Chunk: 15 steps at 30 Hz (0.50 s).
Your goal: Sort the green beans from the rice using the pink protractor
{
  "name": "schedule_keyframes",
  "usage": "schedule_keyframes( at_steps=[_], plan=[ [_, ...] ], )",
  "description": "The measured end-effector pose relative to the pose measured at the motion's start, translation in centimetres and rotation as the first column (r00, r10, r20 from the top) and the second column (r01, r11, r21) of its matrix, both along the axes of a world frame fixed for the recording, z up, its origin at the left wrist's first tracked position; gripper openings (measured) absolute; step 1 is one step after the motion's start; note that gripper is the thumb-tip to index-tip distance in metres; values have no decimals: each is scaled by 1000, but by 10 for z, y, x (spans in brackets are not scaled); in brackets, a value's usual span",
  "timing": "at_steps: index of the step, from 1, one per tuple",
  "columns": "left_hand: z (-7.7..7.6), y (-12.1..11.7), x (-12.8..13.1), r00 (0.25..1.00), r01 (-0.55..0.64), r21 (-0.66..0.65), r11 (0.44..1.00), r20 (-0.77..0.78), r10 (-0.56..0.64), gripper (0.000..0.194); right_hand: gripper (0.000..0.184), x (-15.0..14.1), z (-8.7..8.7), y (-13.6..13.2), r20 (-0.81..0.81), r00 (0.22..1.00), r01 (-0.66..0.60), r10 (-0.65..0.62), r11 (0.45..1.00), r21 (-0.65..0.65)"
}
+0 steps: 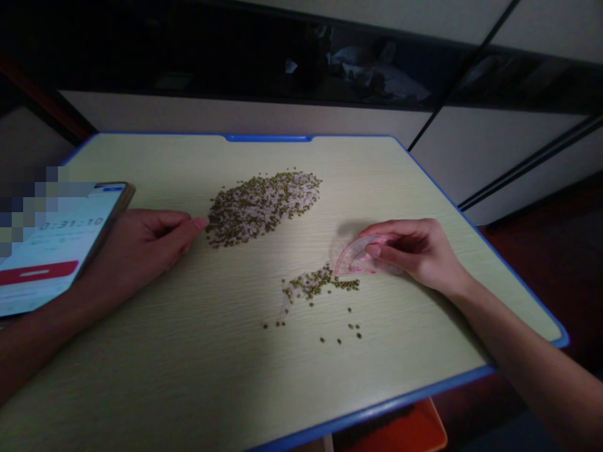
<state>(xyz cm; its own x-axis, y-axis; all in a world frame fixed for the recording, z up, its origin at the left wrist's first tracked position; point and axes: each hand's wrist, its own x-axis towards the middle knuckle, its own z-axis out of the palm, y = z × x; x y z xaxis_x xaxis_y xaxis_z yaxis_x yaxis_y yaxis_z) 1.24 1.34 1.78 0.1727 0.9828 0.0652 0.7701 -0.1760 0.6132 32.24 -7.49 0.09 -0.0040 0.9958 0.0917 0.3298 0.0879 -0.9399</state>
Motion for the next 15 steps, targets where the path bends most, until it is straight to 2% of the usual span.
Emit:
schedule_keyframes(
  at_steps=[10,15],
  plan=[
    [1,0,1,1000,-7,8,1000,-10,7,41,15,-3,1,-2,-10,999,-45,45,999,-18],
    [1,0,1,1000,-14,8,1000,-13,14,42,14,-5,1,-2,-19,1000,-18,18,1000,-12]
  ],
)
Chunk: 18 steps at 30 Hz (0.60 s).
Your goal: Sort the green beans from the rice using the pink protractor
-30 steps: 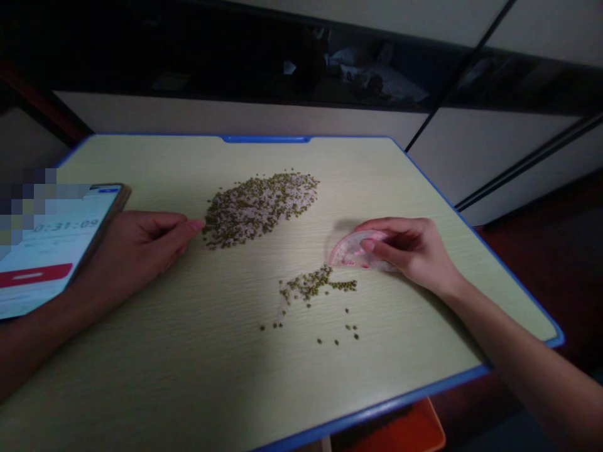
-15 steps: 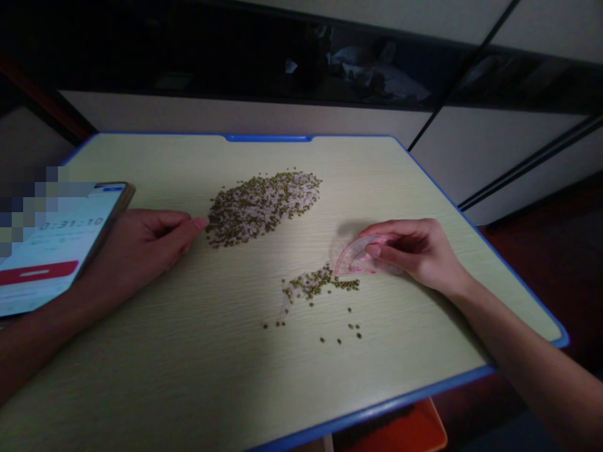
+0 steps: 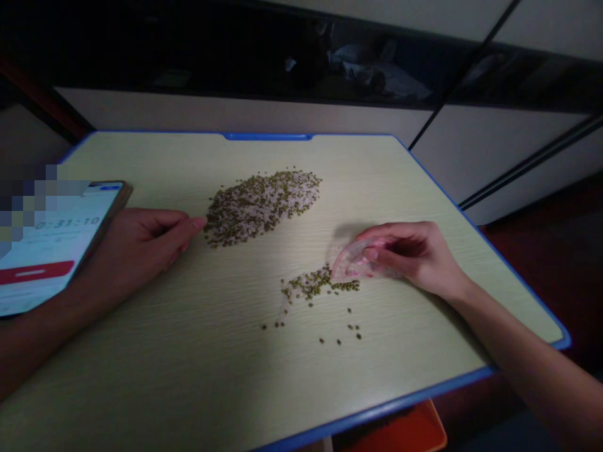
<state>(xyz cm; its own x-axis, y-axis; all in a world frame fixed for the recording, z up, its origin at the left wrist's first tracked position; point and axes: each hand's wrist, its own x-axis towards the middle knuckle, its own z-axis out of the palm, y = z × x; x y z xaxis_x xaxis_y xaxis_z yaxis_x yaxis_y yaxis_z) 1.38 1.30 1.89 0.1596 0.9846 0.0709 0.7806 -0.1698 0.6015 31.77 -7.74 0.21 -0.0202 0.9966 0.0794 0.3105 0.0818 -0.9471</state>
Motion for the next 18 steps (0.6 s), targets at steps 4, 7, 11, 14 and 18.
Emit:
schedule_keyframes(
  at_steps=[4,7,11,14,18],
  plan=[
    [-1,0,-2,1000,10,6,1000,-3,-10,43,15,1,1,0,26,999,39,-40,999,1],
    [-3,1,-3,1000,17,12,1000,-2,-17,43,15,1,1,0,51,997,55,-56,998,7],
    [-3,1,-3,1000,3,3,1000,-8,-3,43,15,1,3,1,102,991,78,-81,996,29],
    [0,0,-1,1000,-5,-8,1000,-6,5,43,13,0,3,1,138,984,106,-114,993,60],
    [3,-2,2,1000,9,-15,1000,-7,-9,42,14,0,3,2,139,983,113,-121,992,62]
  ],
)
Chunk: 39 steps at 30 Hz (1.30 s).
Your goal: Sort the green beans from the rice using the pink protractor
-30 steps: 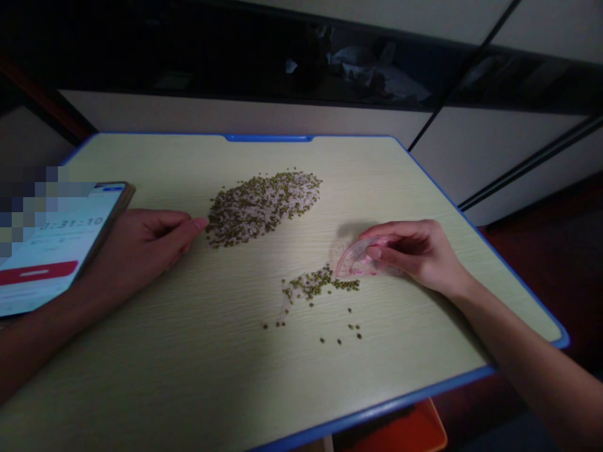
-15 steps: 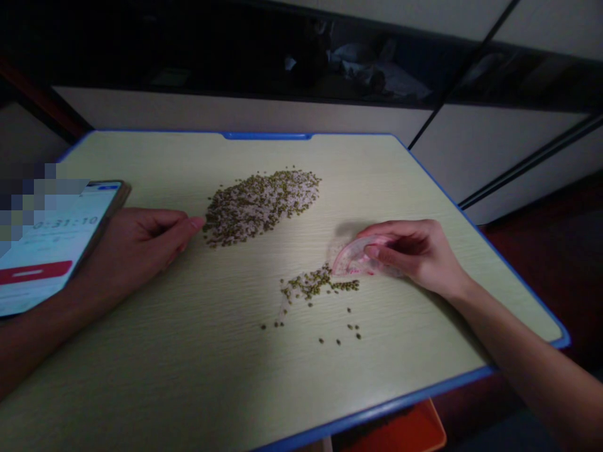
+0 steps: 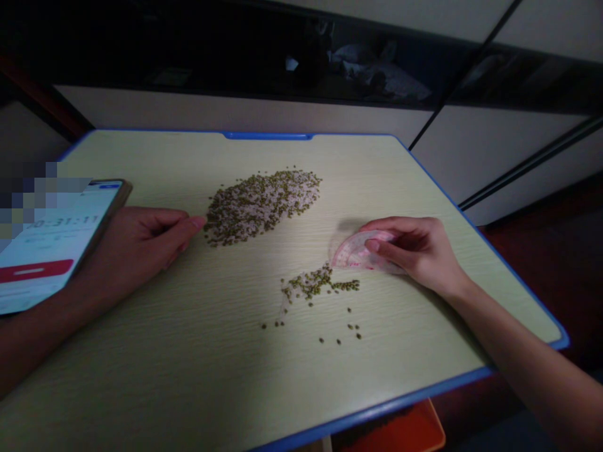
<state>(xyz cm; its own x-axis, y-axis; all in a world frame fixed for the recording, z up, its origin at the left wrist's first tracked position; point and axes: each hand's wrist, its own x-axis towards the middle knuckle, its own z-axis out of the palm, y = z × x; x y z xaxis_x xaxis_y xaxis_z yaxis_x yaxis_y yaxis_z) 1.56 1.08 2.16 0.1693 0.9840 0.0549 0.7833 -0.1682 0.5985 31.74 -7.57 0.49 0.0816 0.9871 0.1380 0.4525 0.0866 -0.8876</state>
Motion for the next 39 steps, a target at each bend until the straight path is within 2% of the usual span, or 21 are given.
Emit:
schedule_keyframes(
  at_steps=[6,20,26,39],
  plan=[
    [-2,1,-2,1000,-13,-2,1000,-8,13,42,14,-1,0,-1,-13,999,-31,31,999,-14],
    [-3,1,-3,1000,-5,-2,1000,-24,5,42,13,-3,0,0,-12,1000,9,-9,1000,3],
    [0,0,0,1000,-27,-11,1000,-8,27,43,15,-4,0,-1,-45,999,-18,17,1000,-16],
    [-1,0,1,1000,-12,10,1000,-11,12,42,14,-5,-4,3,-30,999,33,-33,999,14]
  ],
)
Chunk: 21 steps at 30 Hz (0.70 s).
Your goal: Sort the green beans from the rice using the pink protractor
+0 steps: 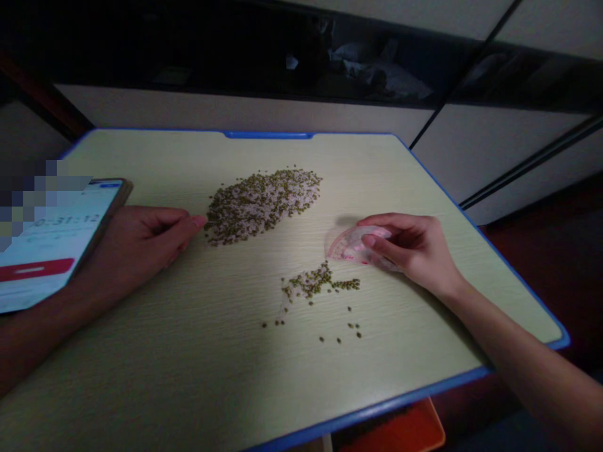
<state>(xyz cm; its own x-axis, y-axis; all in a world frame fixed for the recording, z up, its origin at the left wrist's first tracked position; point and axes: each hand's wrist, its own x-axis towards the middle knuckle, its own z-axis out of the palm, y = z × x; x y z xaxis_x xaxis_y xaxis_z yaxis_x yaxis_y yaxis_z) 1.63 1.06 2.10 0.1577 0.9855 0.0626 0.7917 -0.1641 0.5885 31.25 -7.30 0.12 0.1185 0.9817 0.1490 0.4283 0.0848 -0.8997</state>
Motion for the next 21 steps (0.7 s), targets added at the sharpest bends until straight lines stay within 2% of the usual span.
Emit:
schedule_keyframes(
  at_steps=[7,21],
  plan=[
    [0,1,0,1000,10,6,1000,4,-10,42,17,-1,-2,2,-56,997,-47,47,999,3],
    [-2,1,-4,1000,13,2,1000,8,-13,42,14,3,2,-1,-35,995,-95,94,995,-19]
  ],
)
